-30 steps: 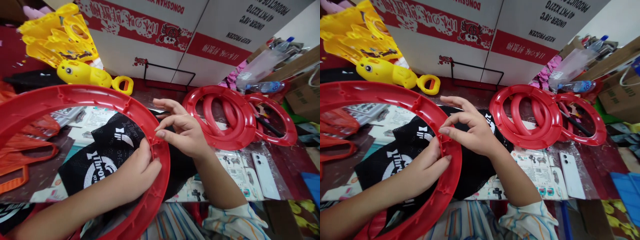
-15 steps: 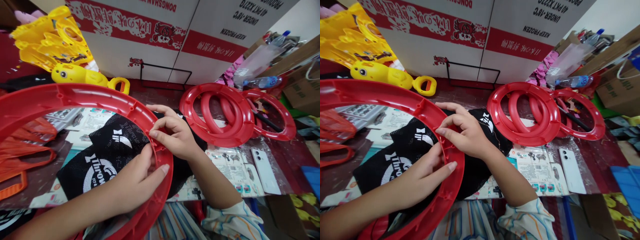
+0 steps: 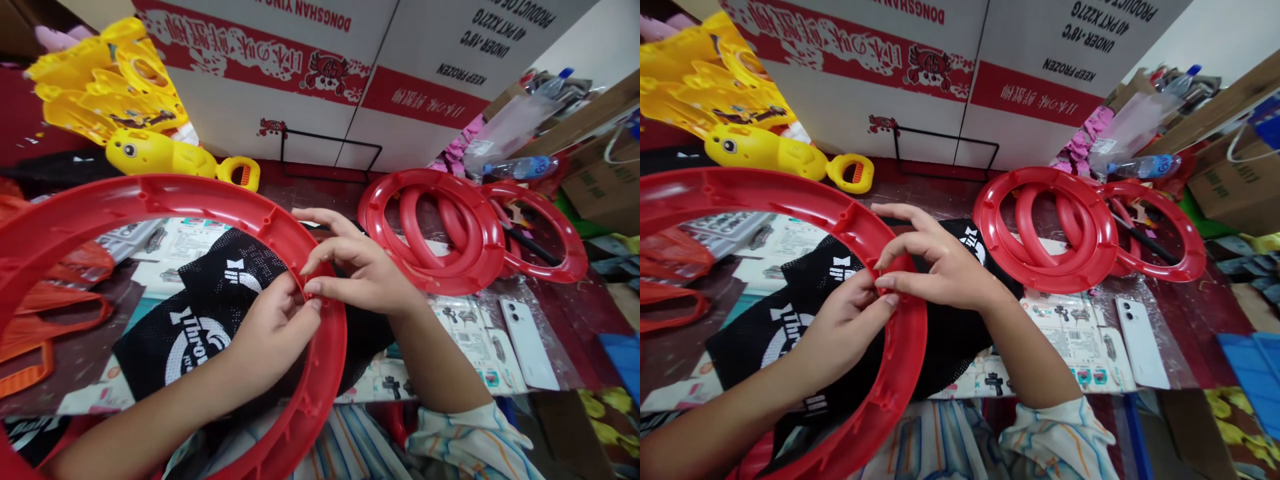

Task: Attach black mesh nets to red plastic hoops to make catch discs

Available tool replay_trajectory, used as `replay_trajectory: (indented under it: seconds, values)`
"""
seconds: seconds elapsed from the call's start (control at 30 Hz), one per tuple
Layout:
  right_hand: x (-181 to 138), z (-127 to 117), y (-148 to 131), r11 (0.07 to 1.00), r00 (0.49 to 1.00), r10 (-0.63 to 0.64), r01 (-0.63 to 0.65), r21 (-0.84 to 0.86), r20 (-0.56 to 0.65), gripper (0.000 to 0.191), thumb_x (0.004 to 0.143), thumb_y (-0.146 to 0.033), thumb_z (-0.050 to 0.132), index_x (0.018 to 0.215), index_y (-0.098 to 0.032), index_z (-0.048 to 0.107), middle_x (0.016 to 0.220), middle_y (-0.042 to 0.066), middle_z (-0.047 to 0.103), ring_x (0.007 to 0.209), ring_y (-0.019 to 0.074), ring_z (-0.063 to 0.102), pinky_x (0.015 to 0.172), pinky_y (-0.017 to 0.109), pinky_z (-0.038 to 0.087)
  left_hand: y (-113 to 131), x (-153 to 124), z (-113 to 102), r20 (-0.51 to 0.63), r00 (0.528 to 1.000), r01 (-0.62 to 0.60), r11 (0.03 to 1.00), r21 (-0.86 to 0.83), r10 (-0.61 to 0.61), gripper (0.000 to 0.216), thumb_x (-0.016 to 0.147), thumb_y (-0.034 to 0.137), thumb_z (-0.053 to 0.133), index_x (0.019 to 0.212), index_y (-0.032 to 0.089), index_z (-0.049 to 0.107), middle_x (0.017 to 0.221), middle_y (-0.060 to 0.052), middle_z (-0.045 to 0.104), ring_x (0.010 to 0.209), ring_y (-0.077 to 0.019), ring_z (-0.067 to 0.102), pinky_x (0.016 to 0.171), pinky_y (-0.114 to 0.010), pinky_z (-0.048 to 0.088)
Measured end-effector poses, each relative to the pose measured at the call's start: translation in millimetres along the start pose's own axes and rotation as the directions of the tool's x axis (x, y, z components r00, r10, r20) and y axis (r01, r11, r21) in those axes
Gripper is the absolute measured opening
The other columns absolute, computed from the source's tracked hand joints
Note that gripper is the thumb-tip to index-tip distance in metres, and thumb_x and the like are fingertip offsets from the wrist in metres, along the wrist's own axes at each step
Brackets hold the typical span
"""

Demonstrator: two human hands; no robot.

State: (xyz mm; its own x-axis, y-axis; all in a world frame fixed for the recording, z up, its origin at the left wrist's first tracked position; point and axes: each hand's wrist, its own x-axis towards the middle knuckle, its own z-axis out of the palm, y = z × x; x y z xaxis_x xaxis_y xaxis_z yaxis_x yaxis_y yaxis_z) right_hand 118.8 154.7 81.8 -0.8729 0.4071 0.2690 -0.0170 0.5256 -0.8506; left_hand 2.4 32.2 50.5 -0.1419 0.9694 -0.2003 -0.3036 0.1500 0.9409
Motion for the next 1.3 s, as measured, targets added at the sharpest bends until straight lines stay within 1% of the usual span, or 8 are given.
replay_trajectory:
  seconds: [0.13, 0.27, 0.5, 0.67, 0.87, 1.03, 1.13, 1.3]
  values:
    - [2.2, -8.4, -3.4, 0.997, 0.994, -0.046, 0.052, -0.064, 0.095, 0.007, 0.078, -0.024, 0.074, 0.077, -0.021, 0.069, 0.147, 0.005, 0.041, 0.138, 0.0241, 0.04, 0.115, 0.042, 0.035, -0.1, -1.7, -11.9, 0.154, 0.986, 0.065, 0.997, 0.048, -0.072, 0.007, 0.087, 0.025, 0.058, 0.091, 0.019, 0.058, 0.083, 0.0, 0.065, 0.077, -0.014, 0.062, 0.067, -0.023, 0.051]
    - [0.5, -4.5, -15.2, 0.983, 0.987, -0.117, 0.132, -0.131, 0.114, 0.009, 0.082, -0.018, 0.069, 0.074, -0.019, 0.066, 0.144, 0.008, 0.045, 0.137, 0.0231, 0.043, 0.113, 0.041, 0.038, 2.7, -9.1, -22.1, 0.251, 0.959, 0.115, 0.99, 0.084, -0.133, 0.006, 0.09, 0.026, 0.057, 0.094, 0.022, 0.059, 0.085, 0.0, 0.064, 0.077, -0.0131, 0.059, 0.068, -0.022, 0.051]
    - [-5.1, 1.3, -22.5, 0.965, 0.986, -0.143, 0.158, -0.209, 0.085, 0.013, 0.082, -0.01, 0.061, 0.074, -0.02, 0.065, 0.138, 0.008, 0.053, 0.13, 0.0214, 0.051, 0.107, 0.037, 0.046, 8.1, -16.8, -20.9, 0.253, 0.959, 0.107, 0.991, 0.083, -0.125, 0.009, 0.093, 0.031, 0.055, 0.096, 0.024, 0.059, 0.094, 0.0, 0.066, 0.088, -0.0135, 0.062, 0.081, -0.023, 0.052]
    - [-3.6, -4.3, -22.7, 0.979, 0.984, -0.151, 0.162, -0.122, 0.096, 0.008, 0.084, -0.021, 0.066, 0.077, -0.02, 0.068, 0.135, 0.009, 0.056, 0.125, 0.0237, 0.054, 0.106, 0.042, 0.045, 12.0, -18.2, -15.3, 0.25, 0.964, 0.075, 0.994, 0.077, -0.092, 0.006, 0.093, 0.028, 0.054, 0.095, 0.025, 0.058, 0.085, 0.003, 0.066, 0.077, -0.0121, 0.062, 0.067, -0.02, 0.051]
    - [0.1, -11.7, -23.6, 0.97, 0.975, -0.145, 0.174, -0.172, 0.166, 0.006, 0.086, -0.019, 0.065, 0.087, -0.016, 0.071, 0.14, 0.014, 0.051, 0.133, 0.0229, 0.047, 0.111, 0.041, 0.04, 8.5, -12.0, -9.1, 0.208, 0.972, 0.116, 0.993, -0.007, -0.112, 0.01, 0.092, 0.025, 0.053, 0.102, 0.024, 0.055, 0.092, 0.002, 0.068, 0.084, -0.0136, 0.063, 0.074, -0.023, 0.052]
    - [2.3, -18.4, -18.7, 0.948, 0.97, -0.181, 0.216, -0.233, 0.163, 0.009, 0.087, -0.019, 0.064, 0.08, -0.016, 0.07, 0.138, 0.014, 0.049, 0.133, 0.0228, 0.046, 0.11, 0.041, 0.04, 8.1, -1.9, -12.4, 0.25, 0.958, 0.11, 0.986, 0.126, -0.139, 0.012, 0.091, 0.03, 0.055, 0.1, 0.022, 0.055, 0.097, 0.0, 0.066, 0.096, -0.0173, 0.061, 0.085, -0.028, 0.049]
    - [2.4, -22.5, -13.9, 0.916, 0.963, -0.163, 0.228, -0.329, 0.216, 0.011, 0.088, -0.019, 0.061, 0.079, -0.018, 0.068, 0.139, 0.011, 0.047, 0.133, 0.0232, 0.044, 0.109, 0.043, 0.04, 6.5, 4.7, -13.9, 0.302, 0.935, 0.143, 0.978, 0.151, -0.184, 0.015, 0.091, 0.031, 0.054, 0.102, 0.021, 0.056, 0.1, -0.002, 0.066, 0.098, -0.0188, 0.061, 0.087, -0.03, 0.048]
    - [0.1, -22.3, -5.4, 0.78, 0.943, -0.187, 0.313, -0.542, 0.276, 0.015, 0.09, -0.017, 0.053, 0.082, -0.019, 0.064, 0.135, 0.009, 0.048, 0.126, 0.0248, 0.043, 0.107, 0.048, 0.038, -1.3, 15.5, -12.7, 0.334, 0.915, 0.237, 0.971, 0.006, -0.226, 0.016, 0.089, 0.03, 0.056, 0.102, 0.02, 0.056, 0.098, -0.002, 0.066, 0.092, -0.0173, 0.062, 0.082, -0.028, 0.05]
